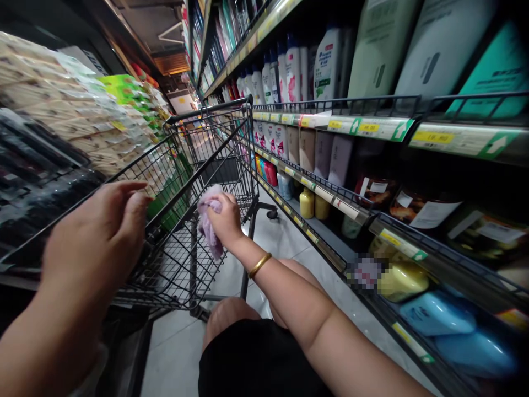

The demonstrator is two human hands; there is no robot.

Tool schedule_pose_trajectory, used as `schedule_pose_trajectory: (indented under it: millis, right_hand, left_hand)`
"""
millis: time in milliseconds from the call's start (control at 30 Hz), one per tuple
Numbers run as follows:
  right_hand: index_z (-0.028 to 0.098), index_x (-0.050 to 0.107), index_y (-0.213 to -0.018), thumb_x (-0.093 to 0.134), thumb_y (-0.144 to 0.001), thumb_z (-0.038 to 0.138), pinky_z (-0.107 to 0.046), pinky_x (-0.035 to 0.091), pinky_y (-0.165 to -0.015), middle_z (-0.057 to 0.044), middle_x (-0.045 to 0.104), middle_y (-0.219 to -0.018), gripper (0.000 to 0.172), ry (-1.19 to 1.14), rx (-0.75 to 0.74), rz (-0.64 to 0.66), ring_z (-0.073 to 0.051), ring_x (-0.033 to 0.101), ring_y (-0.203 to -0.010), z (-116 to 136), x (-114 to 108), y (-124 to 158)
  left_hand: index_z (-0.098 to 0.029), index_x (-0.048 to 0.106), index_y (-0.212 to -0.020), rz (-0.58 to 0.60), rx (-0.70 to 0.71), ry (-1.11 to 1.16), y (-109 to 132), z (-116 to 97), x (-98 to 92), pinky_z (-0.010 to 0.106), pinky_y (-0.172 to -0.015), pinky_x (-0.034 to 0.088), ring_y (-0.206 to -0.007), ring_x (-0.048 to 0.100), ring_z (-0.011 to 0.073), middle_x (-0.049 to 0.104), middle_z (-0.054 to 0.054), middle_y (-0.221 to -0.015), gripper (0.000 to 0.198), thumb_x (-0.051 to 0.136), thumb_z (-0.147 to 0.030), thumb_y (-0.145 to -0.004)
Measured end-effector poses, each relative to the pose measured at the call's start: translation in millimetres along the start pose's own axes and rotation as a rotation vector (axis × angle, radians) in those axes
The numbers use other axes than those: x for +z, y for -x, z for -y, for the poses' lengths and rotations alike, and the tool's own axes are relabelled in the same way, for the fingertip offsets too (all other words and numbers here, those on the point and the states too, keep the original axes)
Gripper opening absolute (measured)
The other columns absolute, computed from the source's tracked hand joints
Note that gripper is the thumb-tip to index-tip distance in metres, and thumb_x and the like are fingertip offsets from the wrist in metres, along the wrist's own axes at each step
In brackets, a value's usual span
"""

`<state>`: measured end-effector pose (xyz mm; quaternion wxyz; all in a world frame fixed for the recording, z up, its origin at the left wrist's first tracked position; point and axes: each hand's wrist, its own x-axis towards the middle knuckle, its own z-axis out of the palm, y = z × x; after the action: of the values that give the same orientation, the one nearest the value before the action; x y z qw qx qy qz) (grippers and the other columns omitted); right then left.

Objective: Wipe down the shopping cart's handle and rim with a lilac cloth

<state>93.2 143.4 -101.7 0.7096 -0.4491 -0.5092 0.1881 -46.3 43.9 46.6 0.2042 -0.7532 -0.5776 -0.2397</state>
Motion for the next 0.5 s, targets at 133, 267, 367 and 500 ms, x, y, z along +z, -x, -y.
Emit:
schedule_pose_trajectory:
  millis: [133, 267, 367, 500]
  right_hand:
    - [0.022, 0.069, -0.099, 0.069, -0.086, 0.013, -0.028, 0.049, -0.106, -0.005, 0.064, -0.112, 0.016, -0.053, -0.233, 0.006, -0.017, 0.062, -0.113, 29.2, 6.8, -17.8]
    - [0.021, 0.070, -0.099, 0.072, -0.084, 0.016, -0.031, 0.051, -0.103, -0.007, 0.061, -0.115, 0.016, 0.036, -0.194, 0.093, -0.020, 0.061, -0.112, -12.2, 9.7, -7.8]
    - [0.019, 0.070, -0.096, 0.069, -0.080, 0.008, -0.032, 0.052, -0.101, -0.007, 0.062, -0.109, 0.020, 0.097, 0.050, 0.089, -0.020, 0.062, -0.106, -50.1, 6.3, 0.7]
    - [0.020, 0.071, -0.097, 0.067, -0.083, 0.010, -0.031, 0.051, -0.103, -0.008, 0.063, -0.110, 0.018, 0.137, 0.040, 0.066, -0.020, 0.062, -0.108, -42.2, 3.1, -0.1]
  left_hand:
    - [-0.022, 0.052, -0.145, 0.067, -0.076, 0.011, -31.3, -44.4, 19.0, 0.044, -0.098, 0.050, -0.122, 0.064, 0.0333, 0.065, 0.013, -0.139, 0.052, 0.036, -0.047, -0.102]
    - [-0.016, 0.048, -0.147, 0.248, -0.190, -0.166, -49.0, -48.0, 44.5, 0.053, -0.097, 0.052, -0.120, 0.065, 0.0410, 0.066, 0.023, -0.136, 0.060, 0.030, -0.050, -0.102]
    - [-0.013, 0.064, -0.126, 0.426, -0.274, -0.334, -52.0, -41.1, 54.0, 0.054, -0.085, 0.055, -0.105, 0.070, 0.0436, 0.072, 0.025, -0.115, 0.067, 0.021, -0.058, -0.100]
    - [-0.018, 0.071, -0.107, 0.433, -0.212, -0.402, -49.0, -33.5, 57.7, 0.047, -0.070, 0.052, -0.092, 0.072, 0.0408, 0.073, 0.024, -0.101, 0.078, 0.005, -0.059, -0.099]
